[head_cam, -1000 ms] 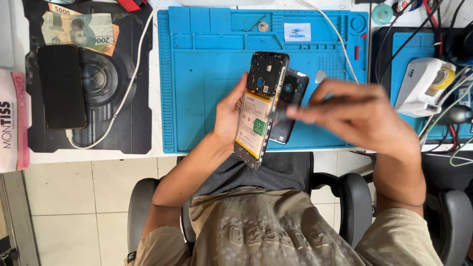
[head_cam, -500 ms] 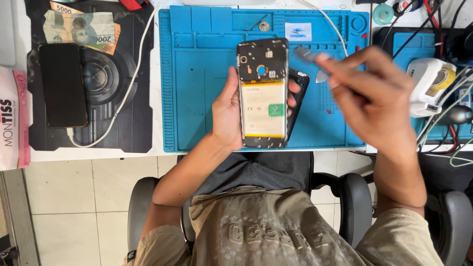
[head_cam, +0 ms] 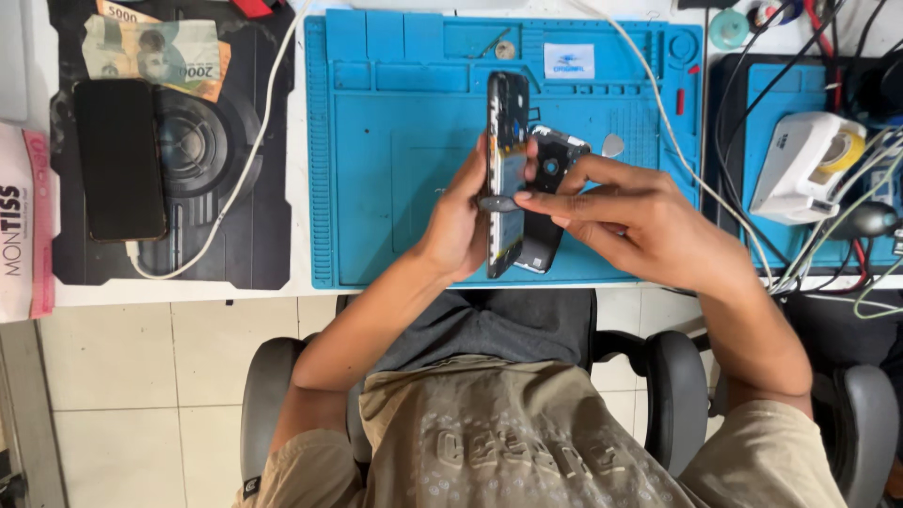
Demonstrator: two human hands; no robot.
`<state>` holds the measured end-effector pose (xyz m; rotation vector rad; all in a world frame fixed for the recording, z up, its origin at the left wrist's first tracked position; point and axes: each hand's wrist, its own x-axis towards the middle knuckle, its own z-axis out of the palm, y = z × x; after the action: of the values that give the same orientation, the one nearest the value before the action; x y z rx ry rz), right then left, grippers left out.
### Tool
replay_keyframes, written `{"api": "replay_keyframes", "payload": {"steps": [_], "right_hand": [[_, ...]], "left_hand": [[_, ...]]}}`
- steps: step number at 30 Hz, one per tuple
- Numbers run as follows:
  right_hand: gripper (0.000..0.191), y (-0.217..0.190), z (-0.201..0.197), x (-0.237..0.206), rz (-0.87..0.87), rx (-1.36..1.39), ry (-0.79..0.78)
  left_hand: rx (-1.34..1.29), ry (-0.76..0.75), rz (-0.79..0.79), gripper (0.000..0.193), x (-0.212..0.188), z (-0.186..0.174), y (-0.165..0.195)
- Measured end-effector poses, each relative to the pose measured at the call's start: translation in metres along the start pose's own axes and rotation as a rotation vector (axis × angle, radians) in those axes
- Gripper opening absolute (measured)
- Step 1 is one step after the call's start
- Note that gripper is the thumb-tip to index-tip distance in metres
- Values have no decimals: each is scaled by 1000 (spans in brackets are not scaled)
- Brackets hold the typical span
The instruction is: The person disassembles a smartphone by prying off the back cover and using a screwdriver to remove internal screws. They handle the phone's battery, motherboard, and back cover while working on a blue mat.
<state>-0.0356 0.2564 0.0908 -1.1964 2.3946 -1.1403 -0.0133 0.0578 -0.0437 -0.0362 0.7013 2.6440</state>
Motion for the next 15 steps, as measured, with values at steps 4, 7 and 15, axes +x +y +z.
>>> {"api": "replay_keyframes", "payload": {"steps": [4, 7, 15], "right_hand": [[47, -5, -20, 11, -17, -293, 109], [45, -11, -27, 14, 19, -373, 120], [41, -8, -33, 12, -14, -247, 43]], "left_hand": [[255, 13, 17, 68, -4, 7, 4], [367, -9, 8, 73, -9, 14, 9], [371, -5, 8, 74, -11, 26, 17]]}}
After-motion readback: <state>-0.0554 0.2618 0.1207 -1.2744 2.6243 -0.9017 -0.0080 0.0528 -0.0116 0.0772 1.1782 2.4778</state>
